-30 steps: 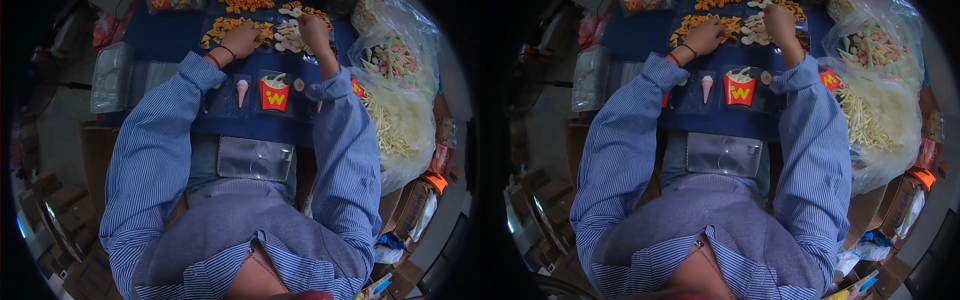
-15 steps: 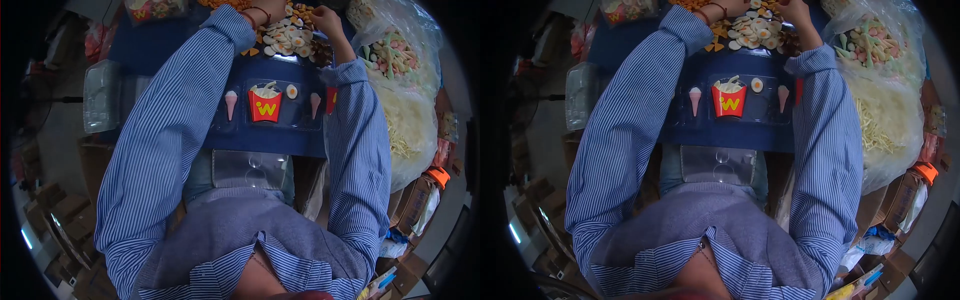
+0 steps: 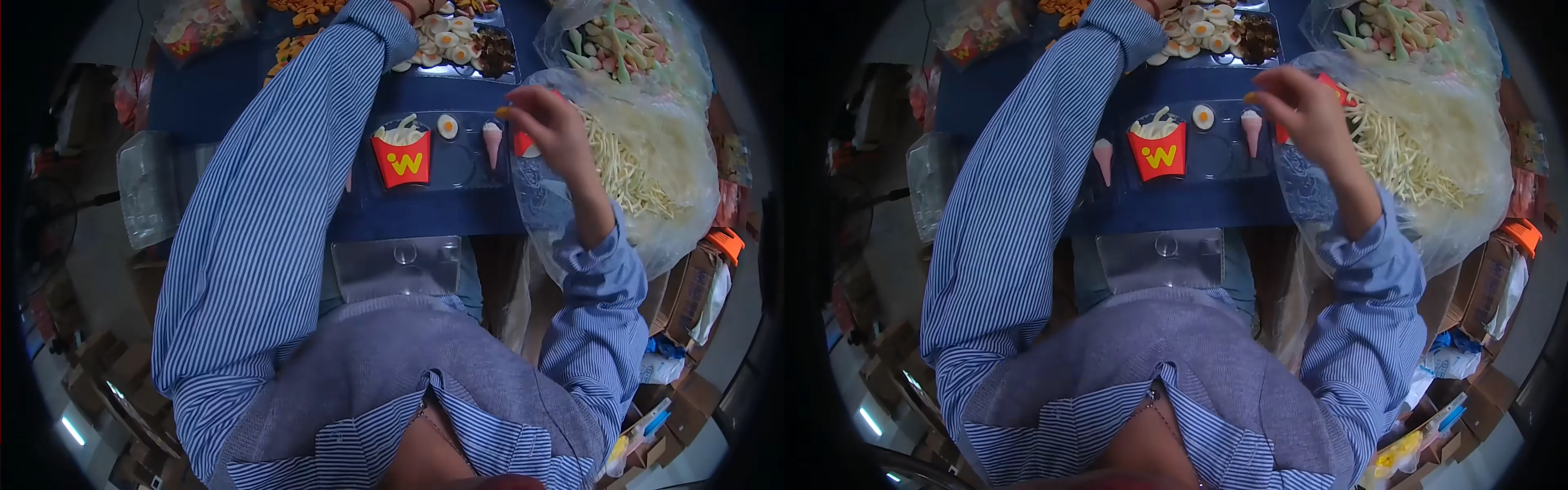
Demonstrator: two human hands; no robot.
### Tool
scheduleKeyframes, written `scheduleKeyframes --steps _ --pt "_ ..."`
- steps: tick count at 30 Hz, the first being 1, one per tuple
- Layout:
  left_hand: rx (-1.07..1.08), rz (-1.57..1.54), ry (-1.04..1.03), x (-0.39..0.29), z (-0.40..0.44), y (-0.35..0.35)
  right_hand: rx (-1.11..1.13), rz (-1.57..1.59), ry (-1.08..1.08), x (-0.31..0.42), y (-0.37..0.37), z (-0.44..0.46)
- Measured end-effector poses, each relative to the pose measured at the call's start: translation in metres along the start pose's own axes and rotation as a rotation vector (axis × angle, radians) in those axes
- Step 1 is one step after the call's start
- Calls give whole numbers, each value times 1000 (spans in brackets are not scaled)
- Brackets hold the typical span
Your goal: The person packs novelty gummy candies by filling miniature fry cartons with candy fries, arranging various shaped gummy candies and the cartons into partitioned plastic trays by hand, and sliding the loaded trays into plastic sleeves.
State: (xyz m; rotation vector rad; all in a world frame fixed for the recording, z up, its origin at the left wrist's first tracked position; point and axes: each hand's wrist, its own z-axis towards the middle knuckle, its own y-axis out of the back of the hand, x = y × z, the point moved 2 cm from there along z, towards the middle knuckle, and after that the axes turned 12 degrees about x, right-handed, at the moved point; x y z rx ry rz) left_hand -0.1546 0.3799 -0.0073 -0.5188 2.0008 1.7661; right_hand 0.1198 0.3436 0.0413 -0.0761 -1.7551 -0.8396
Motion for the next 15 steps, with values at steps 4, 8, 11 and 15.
scheduleKeyframes --steps 4,8,11,15 --pt "-32 -41 25 -10 -12 10 -63 -489 130 -14 -56 -23" --pt "-86 -83 61 -15 -36 26 -216 -658 331 -26 -76 -22" --pt "-135 -110 104 -14 -54 38 -230 -675 346 -20 -82 -27" --pt "-174 -117 186 -5 -100 46 -268 -767 297 -14 -88 -35"
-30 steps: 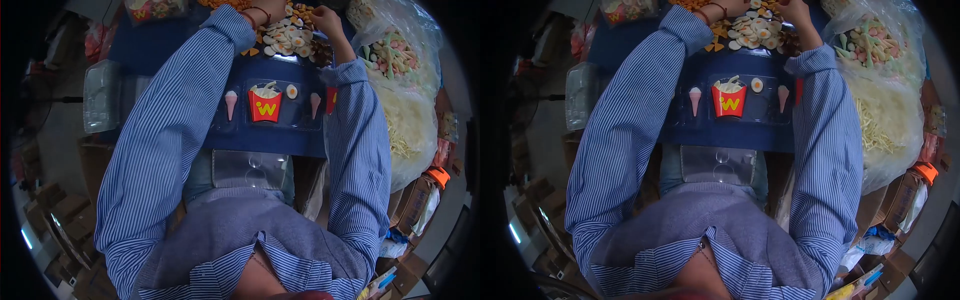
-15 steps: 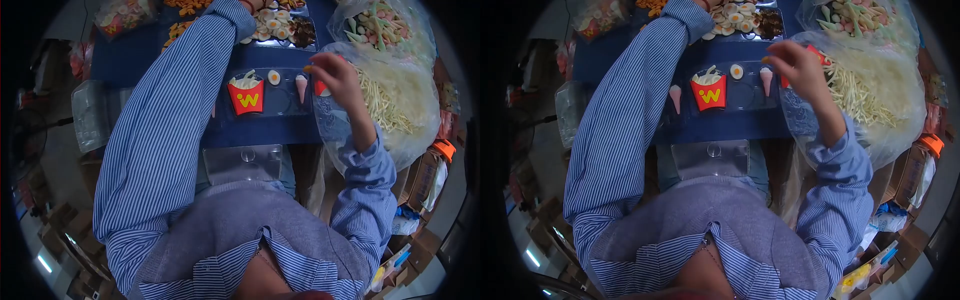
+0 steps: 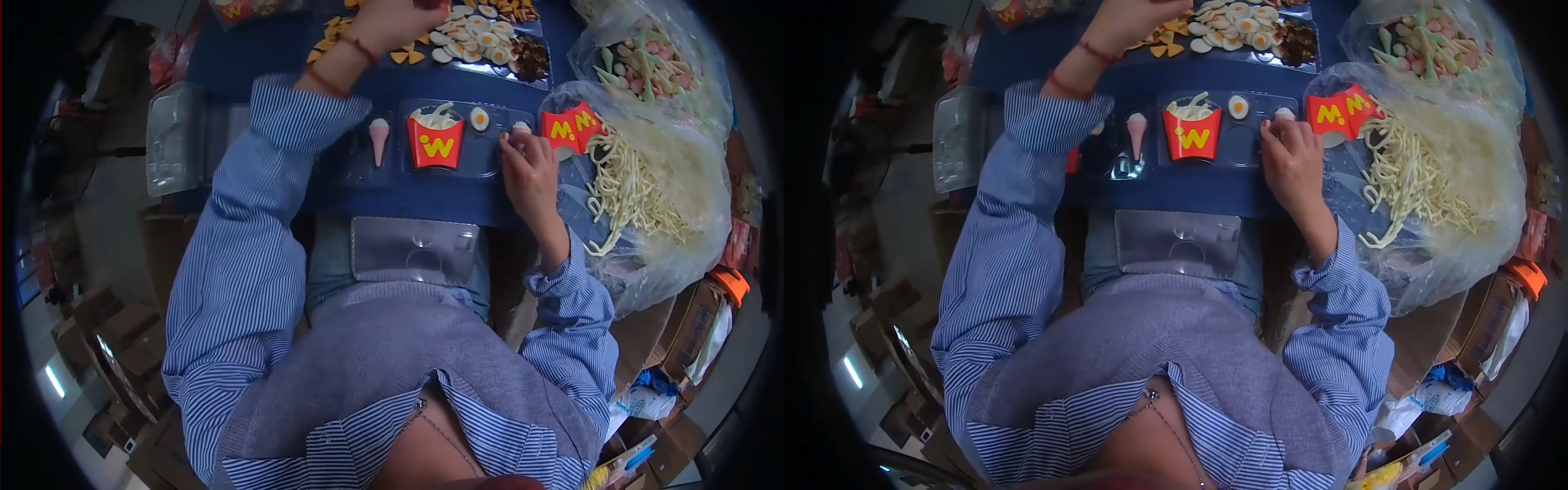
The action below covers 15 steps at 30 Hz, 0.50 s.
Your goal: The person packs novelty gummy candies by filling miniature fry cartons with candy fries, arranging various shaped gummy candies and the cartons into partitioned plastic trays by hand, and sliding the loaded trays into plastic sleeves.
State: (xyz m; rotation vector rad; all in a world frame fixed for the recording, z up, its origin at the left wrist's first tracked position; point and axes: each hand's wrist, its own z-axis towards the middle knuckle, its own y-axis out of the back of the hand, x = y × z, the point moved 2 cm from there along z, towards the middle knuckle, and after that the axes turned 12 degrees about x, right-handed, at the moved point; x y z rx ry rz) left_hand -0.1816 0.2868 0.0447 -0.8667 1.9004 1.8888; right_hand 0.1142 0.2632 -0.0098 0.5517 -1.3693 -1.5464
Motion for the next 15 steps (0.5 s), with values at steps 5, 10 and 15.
scheduleKeyframes --steps 5,10,15 --pt "-54 -215 -54 14 -141 -16 -23 -49 -9 1 -3 -9" --pt "-149 -61 39 23 -182 -44 -16 -163 -95 18 -2 -9" --pt "-267 61 -24 49 -187 -54 166 -129 -140 27 -21 -19"
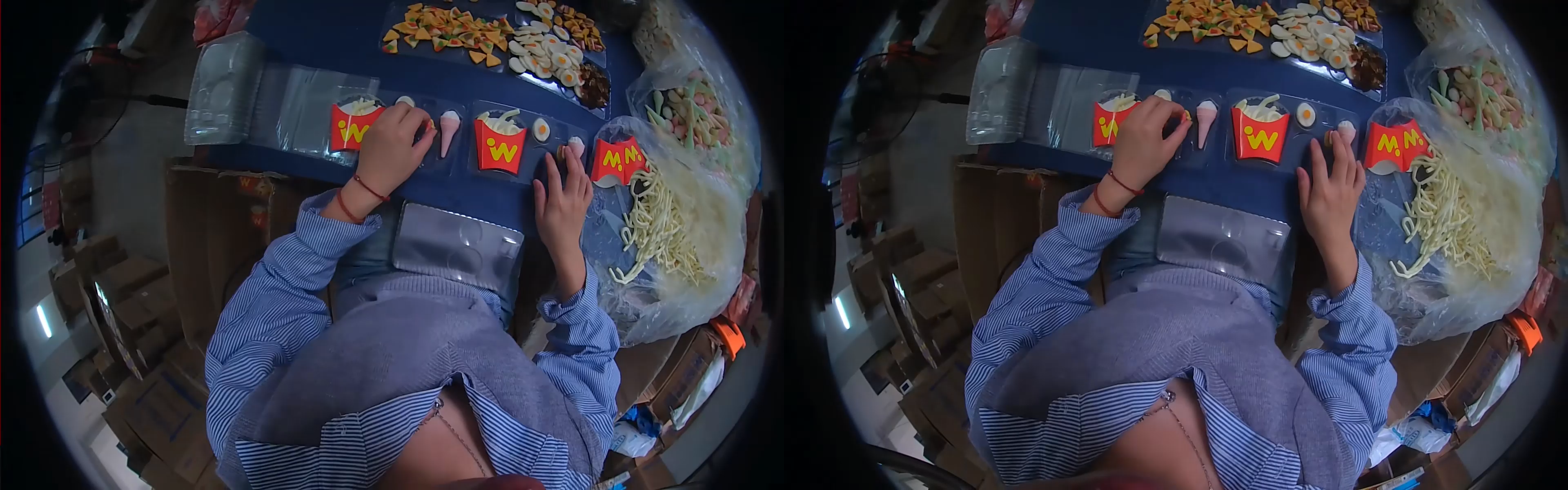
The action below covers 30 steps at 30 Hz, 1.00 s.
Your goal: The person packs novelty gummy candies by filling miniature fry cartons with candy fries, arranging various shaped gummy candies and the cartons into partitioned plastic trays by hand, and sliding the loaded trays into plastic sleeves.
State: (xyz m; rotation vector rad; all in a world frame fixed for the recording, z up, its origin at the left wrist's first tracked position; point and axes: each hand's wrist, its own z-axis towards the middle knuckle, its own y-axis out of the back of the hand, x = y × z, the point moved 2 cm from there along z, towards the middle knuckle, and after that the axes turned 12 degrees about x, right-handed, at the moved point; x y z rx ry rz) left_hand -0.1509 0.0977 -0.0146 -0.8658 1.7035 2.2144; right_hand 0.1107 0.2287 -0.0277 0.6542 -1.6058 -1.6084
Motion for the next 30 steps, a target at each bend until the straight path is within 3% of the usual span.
scheduleKeyframes --steps 4,7,11,13,15,17,18,20,23,24,26,27,29,30 --pt "-27 24 -75 5 -4 -3 -58 50 14 4 9 4" --pt "-42 31 -100 6 -9 -6 -316 -35 4 -12 41 26" --pt "-45 61 -136 5 -10 -12 -498 173 -166 -100 89 71" --pt "-65 26 -75 4 -10 -11 -330 140 -276 -138 87 96" --pt "-38 -5 -47 2 -8 -11 -10 163 -204 -159 63 119" --pt "-9 -18 -6 1 -6 -8 109 118 -145 -146 47 133" --pt "17 -17 11 0 -5 -6 108 121 -142 -140 40 137" --pt "46 -5 27 -7 0 2 -103 -87 3 -129 30 140" --pt "57 14 17 -35 25 21 -68 24 -20 -144 17 141" --pt "52 -43 -72 -49 41 24 -70 27 -23 -145 19 140" --pt "115 -161 -200 -74 74 15 100 457 -241 -150 20 136" --pt "182 -217 -242 -85 95 3 93 458 -247 -152 20 134" --pt "239 -418 -303 -102 137 -39 60 800 -208 -154 20 128" --pt "190 -411 -317 -111 156 -61 49 797 -214 -155 23 126"
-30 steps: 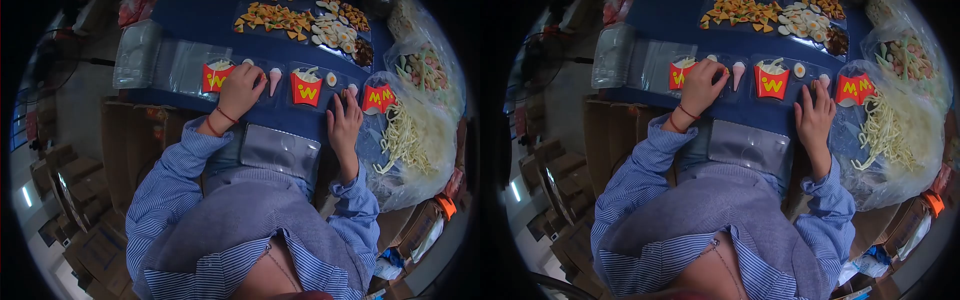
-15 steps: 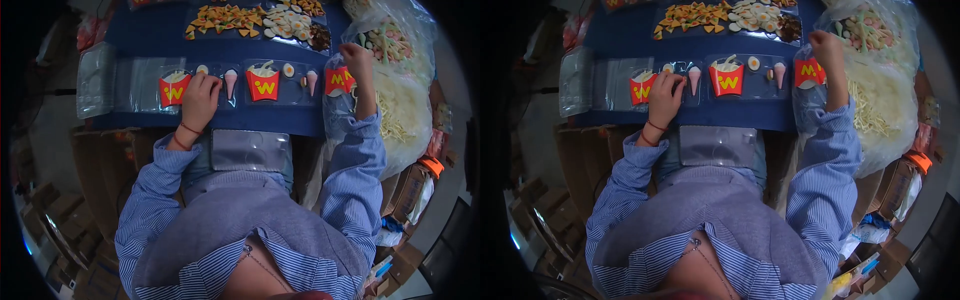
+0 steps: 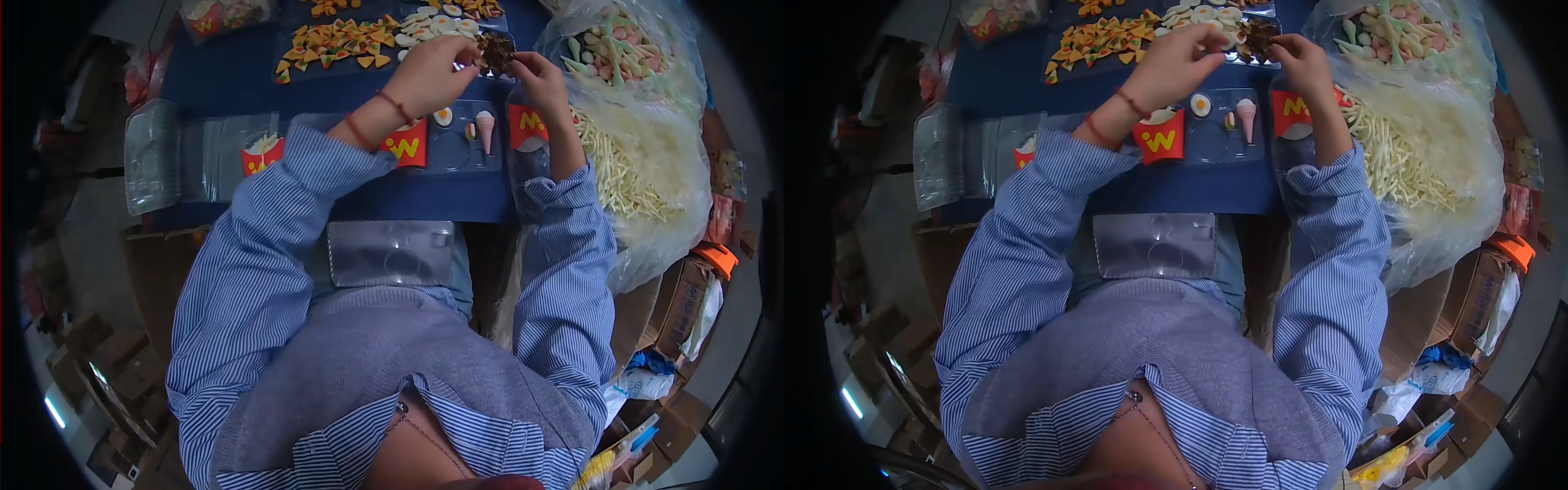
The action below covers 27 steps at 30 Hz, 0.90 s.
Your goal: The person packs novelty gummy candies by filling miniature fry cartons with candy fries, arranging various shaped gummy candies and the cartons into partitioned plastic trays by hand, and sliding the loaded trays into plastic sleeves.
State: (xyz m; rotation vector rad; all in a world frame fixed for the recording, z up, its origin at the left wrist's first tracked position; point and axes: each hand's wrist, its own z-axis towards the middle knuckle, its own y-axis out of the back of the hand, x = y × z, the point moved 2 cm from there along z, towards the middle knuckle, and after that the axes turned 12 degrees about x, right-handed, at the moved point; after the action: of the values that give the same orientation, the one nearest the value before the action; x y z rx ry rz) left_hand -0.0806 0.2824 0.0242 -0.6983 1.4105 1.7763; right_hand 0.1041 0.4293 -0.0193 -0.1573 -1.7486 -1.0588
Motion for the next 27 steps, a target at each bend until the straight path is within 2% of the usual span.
scheduleKeyframes --steps 2,5,6,7,9,12,18,25,27 --pt "-32 11 -27 9 35 -27 -25 273 61 4 3 -7" --pt "39 -358 127 20 75 -55 -83 233 89 18 5 -11" --pt "66 -477 181 28 86 -61 -54 382 99 14 7 -10" --pt "91 -499 195 35 96 -62 -66 384 100 14 8 -10" --pt "101 -521 195 44 102 -67 -54 722 59 10 6 -9" --pt "100 -587 217 55 102 -65 -52 860 59 0 1 -1" --pt "87 -721 251 70 100 -51 -85 1010 76 -10 -11 11" --pt "61 -907 281 73 93 -41 -155 960 43 4 -7 6" --pt "85 -858 242 68 90 -36 89 1010 50 18 -9 3"
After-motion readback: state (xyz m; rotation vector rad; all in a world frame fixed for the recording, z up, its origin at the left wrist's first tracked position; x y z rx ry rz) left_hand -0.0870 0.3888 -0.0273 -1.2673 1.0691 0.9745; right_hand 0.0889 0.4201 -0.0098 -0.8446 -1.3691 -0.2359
